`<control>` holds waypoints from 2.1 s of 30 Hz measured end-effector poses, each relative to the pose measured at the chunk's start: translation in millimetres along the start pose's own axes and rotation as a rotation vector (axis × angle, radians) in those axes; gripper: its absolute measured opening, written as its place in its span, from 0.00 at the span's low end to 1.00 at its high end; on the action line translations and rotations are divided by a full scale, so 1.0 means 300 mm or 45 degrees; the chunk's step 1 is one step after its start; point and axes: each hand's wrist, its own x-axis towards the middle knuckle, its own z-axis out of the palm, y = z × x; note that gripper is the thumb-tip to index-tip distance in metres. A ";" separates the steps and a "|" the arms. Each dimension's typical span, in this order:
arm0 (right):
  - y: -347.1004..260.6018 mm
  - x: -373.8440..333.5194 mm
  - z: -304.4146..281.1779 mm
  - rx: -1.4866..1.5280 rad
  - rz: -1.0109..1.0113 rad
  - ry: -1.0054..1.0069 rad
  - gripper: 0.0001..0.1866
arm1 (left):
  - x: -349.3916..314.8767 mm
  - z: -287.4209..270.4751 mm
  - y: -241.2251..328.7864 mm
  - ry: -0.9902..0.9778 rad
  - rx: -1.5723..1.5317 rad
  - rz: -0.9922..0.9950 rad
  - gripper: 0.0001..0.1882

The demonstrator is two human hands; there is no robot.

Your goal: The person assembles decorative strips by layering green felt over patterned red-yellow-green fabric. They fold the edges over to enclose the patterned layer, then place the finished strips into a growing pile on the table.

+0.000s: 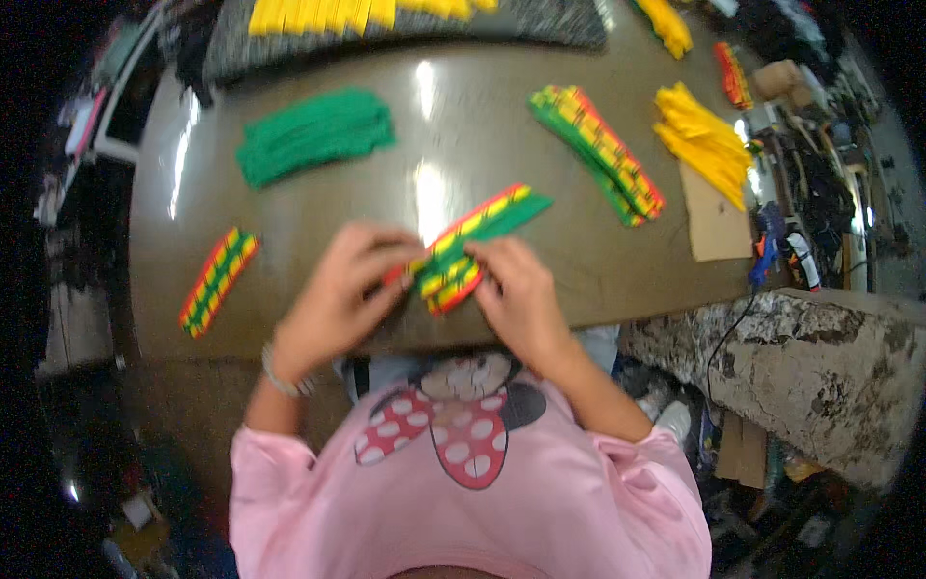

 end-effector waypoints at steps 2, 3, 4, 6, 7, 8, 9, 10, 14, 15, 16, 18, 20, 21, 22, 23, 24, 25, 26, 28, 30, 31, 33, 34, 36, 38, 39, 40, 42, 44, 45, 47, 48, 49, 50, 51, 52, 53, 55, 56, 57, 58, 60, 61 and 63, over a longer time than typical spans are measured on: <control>-0.012 -0.005 0.010 0.015 0.050 0.017 0.14 | 0.036 -0.055 -0.031 -0.101 0.085 0.119 0.23; -0.020 -0.003 0.015 0.043 0.081 0.023 0.12 | 0.059 -0.068 -0.041 -0.159 0.093 0.157 0.25; -0.030 -0.003 0.019 0.050 0.103 0.027 0.12 | 0.080 -0.073 -0.048 -0.218 0.124 0.190 0.27; -0.042 0.004 0.021 0.039 0.115 0.055 0.10 | 0.127 -0.067 -0.064 -0.322 0.197 0.293 0.31; -0.046 0.007 0.020 0.032 0.120 0.053 0.10 | 0.144 -0.058 -0.068 -0.340 0.176 0.311 0.31; -0.049 0.008 0.020 0.026 0.128 0.056 0.10 | 0.158 -0.049 -0.073 -0.362 0.163 0.330 0.32; -0.050 0.008 0.018 0.020 0.152 0.067 0.09 | 0.171 -0.043 -0.079 -0.409 0.166 0.336 0.32; -0.050 0.008 0.017 0.017 0.124 0.064 0.09 | 0.181 -0.044 -0.089 -0.378 0.207 0.350 0.32; -0.043 0.004 0.015 -0.007 0.063 0.054 0.09 | 0.199 -0.046 -0.130 -0.354 0.323 0.368 0.33; -0.043 0.004 0.014 -0.016 0.054 0.043 0.09 | 0.199 -0.041 -0.137 -0.351 0.316 0.375 0.33; -0.045 0.004 0.014 -0.019 0.061 0.033 0.10 | 0.195 -0.035 -0.143 -0.344 0.318 0.380 0.32; -0.053 0.004 0.012 -0.025 0.078 0.007 0.10 | 0.184 -0.026 -0.150 -0.341 0.346 0.371 0.30; -0.066 0.001 0.009 0.002 0.111 -0.031 0.10 | 0.171 -0.018 -0.150 -0.322 0.373 0.334 0.31; -0.071 0.000 0.009 0.023 0.150 -0.054 0.10 | 0.166 -0.016 -0.148 -0.304 0.397 0.327 0.31; -0.075 -0.001 0.011 0.029 0.151 -0.038 0.10 | 0.164 -0.012 -0.146 -0.307 0.407 0.319 0.31; -0.077 -0.003 0.013 0.041 0.170 -0.028 0.10 | 0.163 -0.008 -0.144 -0.290 0.414 0.328 0.32; -0.077 -0.003 0.016 0.054 0.192 -0.023 0.11 | 0.163 -0.003 -0.141 -0.245 0.420 0.357 0.32; -0.075 -0.004 0.019 0.023 0.152 -0.017 0.11 | 0.162 0.003 -0.137 -0.249 0.421 0.353 0.32; -0.073 -0.003 0.023 -0.008 0.116 -0.015 0.11 | 0.162 0.011 -0.133 -0.226 0.420 0.368 0.33; -0.071 -0.002 0.026 -0.080 0.051 -0.015 0.11 | 0.161 0.022 -0.129 -0.202 0.436 0.394 0.33; -0.080 -0.004 0.023 -0.149 -0.005 -0.029 0.13 | 0.156 0.027 -0.127 -0.225 0.475 0.395 0.34; -0.087 -0.007 0.017 -0.173 -0.088 -0.044 0.15 | 0.151 0.027 -0.127 -0.231 0.474 0.369 0.36; -0.111 -0.016 -0.005 -0.188 -0.233 -0.097 0.17 | 0.140 0.025 -0.126 -0.295 0.483 0.279 0.40; -0.124 -0.021 -0.013 -0.139 -0.304 -0.171 0.20 | 0.136 0.025 -0.127 -0.265 0.470 0.292 0.38; -0.139 -0.023 -0.030 -0.080 -0.404 -0.306 0.18 | 0.135 0.028 -0.131 -0.189 0.445 0.333 0.35; -0.139 -0.015 -0.046 -0.060 -0.466 -0.384 0.18 | 0.134 0.030 -0.136 -0.202 0.467 0.340 0.37; -0.134 -0.009 -0.052 -0.066 -0.456 -0.335 0.18 | 0.134 0.032 -0.139 -0.187 0.468 0.353 0.38; -0.127 -0.001 -0.055 -0.071 -0.437 -0.292 0.18 | 0.133 0.036 -0.141 -0.184 0.477 0.345 0.39; -0.111 0.011 -0.057 -0.063 -0.379 -0.199 0.17 | 0.133 0.043 -0.144 -0.159 0.483 0.334 0.41; -0.096 0.022 -0.050 -0.057 -0.288 -0.199 0.15 | 0.131 0.045 -0.148 -0.157 0.483 0.327 0.42; -0.090 0.026 -0.046 -0.053 -0.222 -0.201 0.15 | 0.130 0.046 -0.149 -0.163 0.484 0.324 0.42; -0.081 0.031 -0.039 -0.002 -0.117 -0.145 0.13 | 0.129 0.048 -0.149 -0.166 0.492 0.312 0.42; -0.078 0.033 -0.037 0.005 -0.060 -0.128 0.12 | 0.129 0.048 -0.149 -0.158 0.486 0.313 0.42; -0.075 0.033 -0.035 0.016 -0.010 -0.109 0.12 | 0.129 0.048 -0.149 -0.170 0.498 0.305 0.43; -0.071 0.036 -0.035 -0.050 -0.036 -0.108 0.10 | 0.129 0.048 -0.150 -0.172 0.501 0.305 0.43; -0.067 0.038 -0.033 -0.062 -0.035 -0.100 0.10 | 0.130 0.049 -0.150 -0.173 0.502 0.306 0.43; -0.063 0.041 -0.032 -0.073 -0.039 -0.087 0.09 | 0.131 0.051 -0.150 -0.177 0.508 0.302 0.43; -0.059 0.044 -0.030 -0.082 -0.043 -0.075 0.09 | 0.130 0.051 -0.150 -0.182 0.515 0.297 0.43; -0.052 0.048 -0.027 -0.096 -0.020 -0.072 0.09 | 0.130 0.050 -0.150 -0.188 0.524 0.292 0.43; -0.051 0.049 -0.025 -0.101 -0.011 -0.070 0.09 | 0.129 0.049 -0.150 -0.190 0.526 0.293 0.44; -0.050 0.051 -0.024 -0.105 -0.003 -0.072 0.09 | 0.129 0.048 -0.151 -0.173 0.517 0.299 0.44; -0.050 0.051 -0.023 -0.109 0.004 -0.074 0.09 | 0.129 0.049 -0.150 -0.188 0.531 0.293 0.44; -0.051 0.052 -0.020 -0.114 0.015 -0.074 0.09 | 0.130 0.049 -0.149 -0.189 0.525 0.290 0.44; -0.051 0.052 -0.019 -0.116 0.018 -0.073 0.09 | 0.130 0.049 -0.149 -0.187 0.541 0.294 0.44; -0.050 0.052 -0.016 -0.120 0.025 -0.070 0.09 | 0.130 0.049 -0.149 -0.194 0.548 0.291 0.44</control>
